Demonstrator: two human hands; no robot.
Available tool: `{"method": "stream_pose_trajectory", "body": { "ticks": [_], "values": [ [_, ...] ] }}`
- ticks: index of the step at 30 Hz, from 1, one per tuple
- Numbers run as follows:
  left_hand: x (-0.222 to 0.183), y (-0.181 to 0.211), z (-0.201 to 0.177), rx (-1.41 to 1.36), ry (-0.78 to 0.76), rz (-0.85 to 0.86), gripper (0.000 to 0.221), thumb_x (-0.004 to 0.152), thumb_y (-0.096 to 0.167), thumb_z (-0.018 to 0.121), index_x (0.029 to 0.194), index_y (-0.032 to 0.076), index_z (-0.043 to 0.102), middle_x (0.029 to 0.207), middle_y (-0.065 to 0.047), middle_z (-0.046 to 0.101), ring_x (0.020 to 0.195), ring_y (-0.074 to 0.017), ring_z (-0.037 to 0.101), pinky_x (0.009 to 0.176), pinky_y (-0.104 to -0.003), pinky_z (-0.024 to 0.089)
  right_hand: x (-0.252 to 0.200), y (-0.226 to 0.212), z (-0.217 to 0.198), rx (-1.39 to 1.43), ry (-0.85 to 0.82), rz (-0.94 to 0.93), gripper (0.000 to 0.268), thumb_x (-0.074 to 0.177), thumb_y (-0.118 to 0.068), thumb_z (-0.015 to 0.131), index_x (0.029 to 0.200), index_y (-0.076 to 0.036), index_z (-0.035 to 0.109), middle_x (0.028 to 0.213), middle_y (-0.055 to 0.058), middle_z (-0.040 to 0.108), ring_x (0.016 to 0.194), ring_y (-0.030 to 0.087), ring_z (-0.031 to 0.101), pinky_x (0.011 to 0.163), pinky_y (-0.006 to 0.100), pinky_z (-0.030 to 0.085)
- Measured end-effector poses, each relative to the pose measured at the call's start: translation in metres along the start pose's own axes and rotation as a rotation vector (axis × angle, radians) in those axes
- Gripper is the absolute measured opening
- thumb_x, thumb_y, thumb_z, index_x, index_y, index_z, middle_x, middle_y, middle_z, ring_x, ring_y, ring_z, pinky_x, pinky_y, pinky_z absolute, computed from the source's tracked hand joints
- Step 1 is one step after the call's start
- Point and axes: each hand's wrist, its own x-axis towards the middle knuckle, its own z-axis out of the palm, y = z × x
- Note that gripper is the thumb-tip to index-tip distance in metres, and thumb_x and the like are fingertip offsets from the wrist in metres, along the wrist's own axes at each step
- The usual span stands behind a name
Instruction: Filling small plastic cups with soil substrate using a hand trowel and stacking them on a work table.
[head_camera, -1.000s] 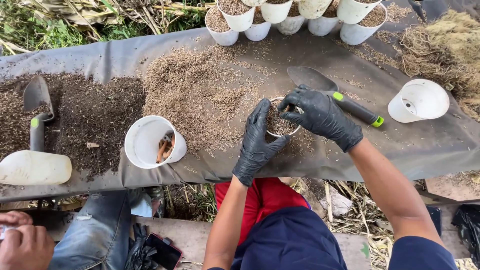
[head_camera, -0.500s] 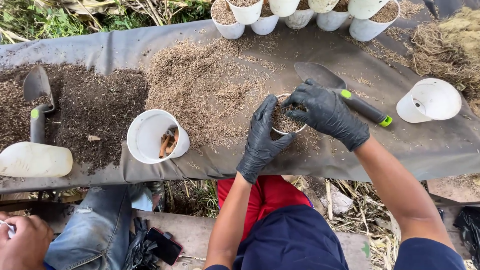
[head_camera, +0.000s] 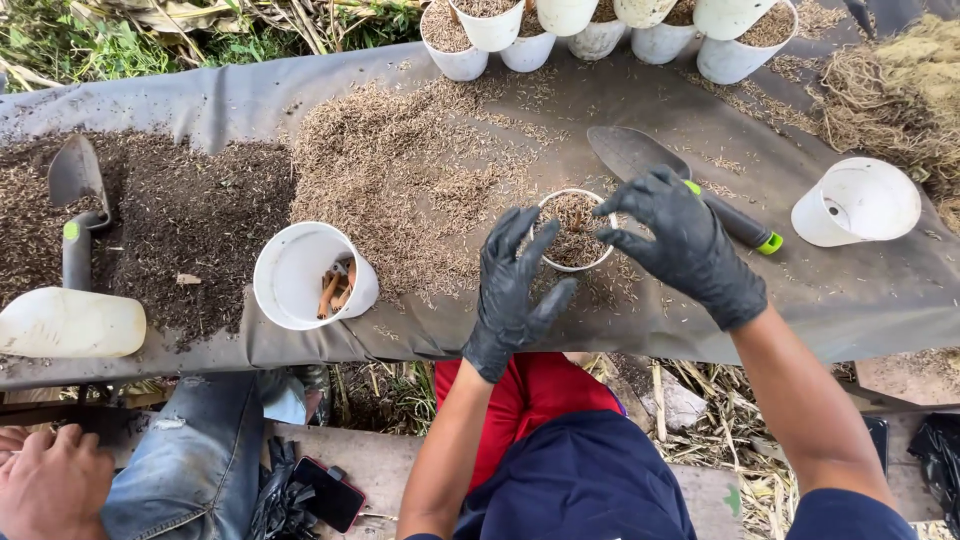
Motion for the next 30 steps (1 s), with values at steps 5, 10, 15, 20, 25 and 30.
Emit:
{"method": "stream_pose_trajectory", "body": {
  "ticks": [5,10,15,20,25,30],
  "values": [
    [-0.016,-0.001,0.005,0.188,-0.072,0.158,0.052,0.098,0.057,0.054,0.143,0.031,0.060,0.139,-0.003,0.062,0.148,-0.0321,0.042,0.120,-0.051,0.026,-0.039,0.007,0.031,-0.189,-0.006,-0.032,0.033,0.099,-0.054,0.061,0.114,-0.026,0.072,0.115,-0.002,0.071,0.123,0.026,0.061,0.100,0.046,0.040],
    [-0.016,-0.012,0.004,0.314,-0.041,0.171,0.055,0.100,0.059,0.049,0.144,0.029,0.059,0.139,-0.009,0.062,0.145,-0.0393,0.039,0.119,-0.051,0.023,-0.046,0.003,0.032,-0.215,0.028,-0.003,0.036,0.100,-0.054,0.060,0.118,-0.025,0.072,0.119,-0.001,0.071,0.128,0.026,0.058,0.104,0.047,0.038],
    [-0.009,-0.015,0.003,0.533,-0.010,0.244,0.062,0.105,0.060,0.041,0.153,0.021,0.049,0.150,-0.018,0.052,0.148,-0.0444,0.028,0.124,-0.048,0.019,-0.041,0.006,0.028,-0.263,0.077,-0.002,0.047,0.096,-0.056,0.063,0.130,-0.024,0.069,0.131,0.000,0.069,0.133,0.027,0.055,0.107,0.047,0.036],
    [0.005,-0.017,0.006,0.627,-0.045,0.256,0.071,0.102,0.068,0.033,0.160,0.027,0.036,0.162,-0.009,0.040,0.151,-0.0340,0.030,0.125,-0.053,0.024,-0.036,0.018,0.043,-0.280,0.112,-0.104,0.053,0.097,-0.054,0.063,0.134,-0.016,0.065,0.141,0.004,0.067,0.141,0.030,0.051,0.111,0.050,0.032],
    [0.016,-0.007,-0.008,0.649,-0.221,0.212,0.071,0.104,0.060,0.044,0.162,0.020,0.032,0.166,-0.011,0.036,0.154,-0.0356,0.032,0.125,-0.054,0.026,-0.038,0.029,0.048,-0.221,0.073,-0.130,0.053,0.103,-0.045,0.057,0.146,-0.014,0.056,0.151,0.008,0.058,0.142,0.037,0.049,0.113,0.055,0.034],
    [0.004,-0.026,0.005,0.576,-0.360,0.170,0.078,0.101,0.063,0.043,0.163,0.018,0.031,0.167,-0.008,0.036,0.158,-0.0339,0.027,0.128,-0.052,0.018,-0.039,0.038,0.061,-0.189,0.132,-0.156,0.056,0.093,-0.048,0.070,0.136,-0.013,0.063,0.140,0.007,0.067,0.138,0.033,0.053,0.111,0.054,0.033]
  ]
}}
